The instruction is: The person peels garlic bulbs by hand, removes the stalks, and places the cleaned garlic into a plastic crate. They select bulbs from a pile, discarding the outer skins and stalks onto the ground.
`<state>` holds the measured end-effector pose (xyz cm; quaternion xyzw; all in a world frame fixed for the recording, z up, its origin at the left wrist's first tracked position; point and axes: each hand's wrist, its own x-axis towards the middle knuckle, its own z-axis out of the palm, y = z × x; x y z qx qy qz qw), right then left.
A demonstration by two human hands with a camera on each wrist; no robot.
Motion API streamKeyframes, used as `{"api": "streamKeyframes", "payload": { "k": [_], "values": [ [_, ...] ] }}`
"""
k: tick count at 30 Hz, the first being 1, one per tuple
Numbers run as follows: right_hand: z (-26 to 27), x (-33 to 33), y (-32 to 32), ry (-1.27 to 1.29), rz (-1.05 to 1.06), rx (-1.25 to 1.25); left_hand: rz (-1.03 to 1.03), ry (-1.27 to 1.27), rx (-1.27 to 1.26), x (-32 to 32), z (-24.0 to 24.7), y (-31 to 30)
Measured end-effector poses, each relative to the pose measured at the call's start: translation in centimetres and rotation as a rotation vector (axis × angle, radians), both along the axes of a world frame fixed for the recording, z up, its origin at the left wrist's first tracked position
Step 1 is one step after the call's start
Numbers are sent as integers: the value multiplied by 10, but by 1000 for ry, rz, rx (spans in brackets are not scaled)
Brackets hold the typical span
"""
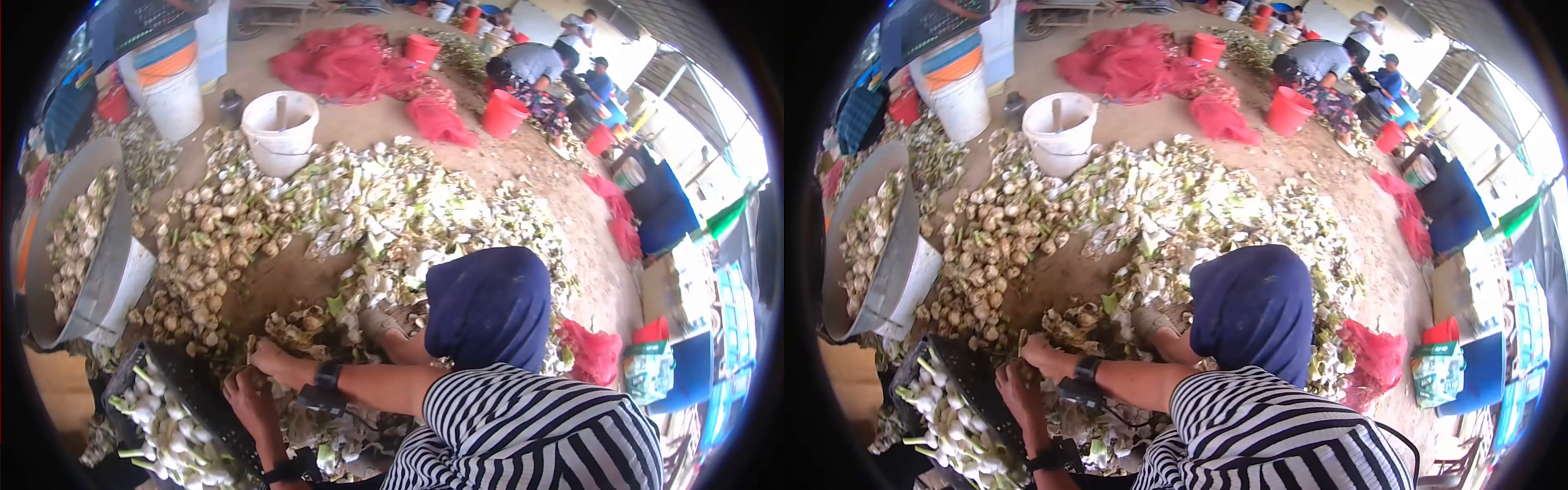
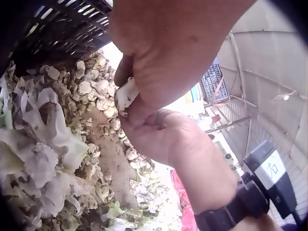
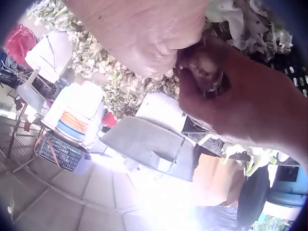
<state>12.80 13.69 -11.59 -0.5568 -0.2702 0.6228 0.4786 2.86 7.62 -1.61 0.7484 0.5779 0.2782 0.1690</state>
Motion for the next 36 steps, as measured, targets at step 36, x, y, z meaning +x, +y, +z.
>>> {"api": "streamKeyframes", "payload": {
  "k": [36],
  "values": [
    [88,43,-20,358,298,24,66,-1006,-398,-19,-1,10]
  ]
}}
